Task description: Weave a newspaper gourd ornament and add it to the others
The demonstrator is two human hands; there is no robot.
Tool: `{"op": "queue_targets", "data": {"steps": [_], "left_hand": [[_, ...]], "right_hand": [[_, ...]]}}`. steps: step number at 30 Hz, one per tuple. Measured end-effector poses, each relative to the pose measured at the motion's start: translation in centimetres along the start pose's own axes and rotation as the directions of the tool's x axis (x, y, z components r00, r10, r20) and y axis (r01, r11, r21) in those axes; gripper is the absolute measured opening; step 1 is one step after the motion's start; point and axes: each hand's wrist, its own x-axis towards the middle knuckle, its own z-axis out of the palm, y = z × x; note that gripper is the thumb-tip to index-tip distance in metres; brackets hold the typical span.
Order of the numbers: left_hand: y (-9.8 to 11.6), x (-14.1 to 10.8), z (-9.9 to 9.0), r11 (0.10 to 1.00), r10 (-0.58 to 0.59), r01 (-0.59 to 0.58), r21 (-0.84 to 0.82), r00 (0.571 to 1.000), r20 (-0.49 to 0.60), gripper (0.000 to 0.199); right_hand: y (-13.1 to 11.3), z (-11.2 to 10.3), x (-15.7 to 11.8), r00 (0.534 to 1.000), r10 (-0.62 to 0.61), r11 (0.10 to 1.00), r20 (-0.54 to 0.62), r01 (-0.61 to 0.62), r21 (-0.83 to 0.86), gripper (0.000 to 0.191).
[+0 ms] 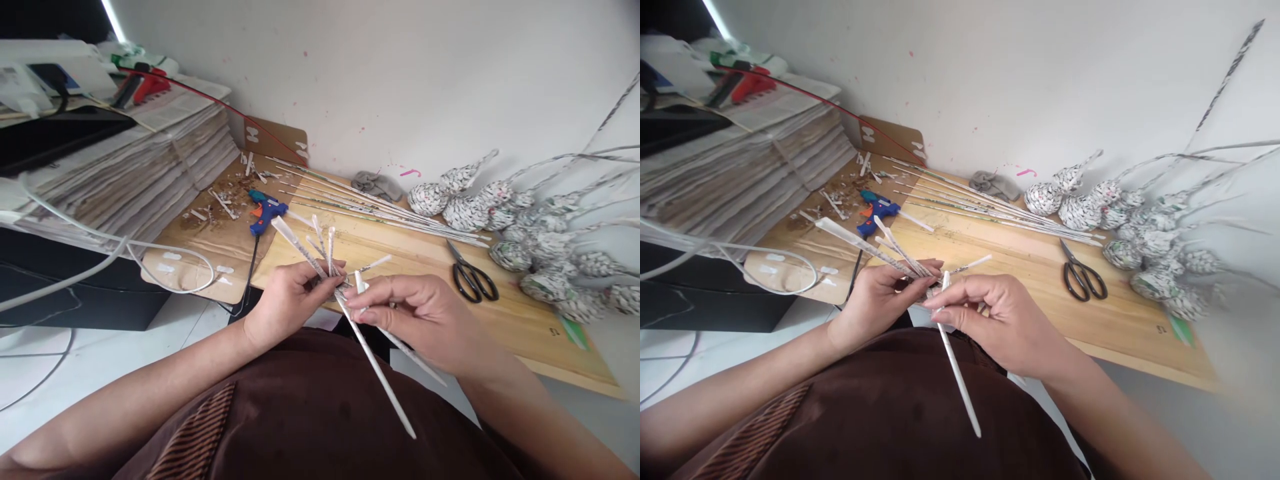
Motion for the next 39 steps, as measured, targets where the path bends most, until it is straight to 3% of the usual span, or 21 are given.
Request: {"op": "queue_targets", "data": {"steps": [3,7,13,18,21,25,28,33,36,39], "left_hand": [[0.1,0.0,0.1,1.0,0.013,-0.013,-0.002,1.0,0.01,0.016],[0.1,0.1,0.0,1.0,0.027,-0.027,-0.008,1.0,0.016,0.017],[0.4,0.0,-0.1,1.0,-0.004,0.003,0.025,0.998,0.059,0.02],[0.5,-0.1,-0.1,0.995,0.08,-0.084,0.056,0.994,0.07,0.018],[0.4,-0.1,0.0,0.993,0.096,-0.101,0.067,0.993,0.073,0.019],[0.4,0.0,0.0,0.993,0.088,-0.092,0.069,0.994,0.067,0.017],[0.6,0.0,-0.1,0.992,0.097,-0.103,0.076,0.993,0.072,0.012],[0.5,-0.1,-0.1,0.991,0.103,-0.108,0.074,0.992,0.069,0.015],[0.4,-0.2,-0.1,0.992,0.095,-0.101,0.074,0.992,0.081,0.015],[0.4,-0.2,-0.1,0.996,0.051,-0.056,0.065,0.996,0.077,0.017]], "right_hand": [[0.2,-0.2,-0.2,0.991,-0.13,0.983,0.011,0.131,-0.127,0.01],[0.3,-0.3,-0.1,0.957,-0.286,0.934,-0.059,0.264,-0.239,0.009],[-0.2,0.8,0.5,0.964,-0.176,0.978,-0.201,0.194,0.072,0.007],[-0.1,0.7,1.3,0.983,-0.066,0.963,-0.169,0.107,0.249,0.009],[0.0,0.5,1.5,0.972,-0.135,0.976,-0.194,0.164,0.142,0.007],[0.3,0.9,1.4,0.917,-0.294,0.955,-0.271,0.293,-0.045,0.011],[0.5,1.5,1.1,0.908,-0.315,0.949,-0.275,0.293,-0.117,0.015],[-0.1,1.5,0.9,0.939,-0.229,0.973,-0.258,0.223,-0.053,0.012],[-0.3,1.2,0.9,0.98,-0.097,0.991,-0.175,0.112,0.075,0.011],[0.0,1.1,0.9,0.989,0.027,0.993,-0.143,-0.011,0.116,0.017]]}}
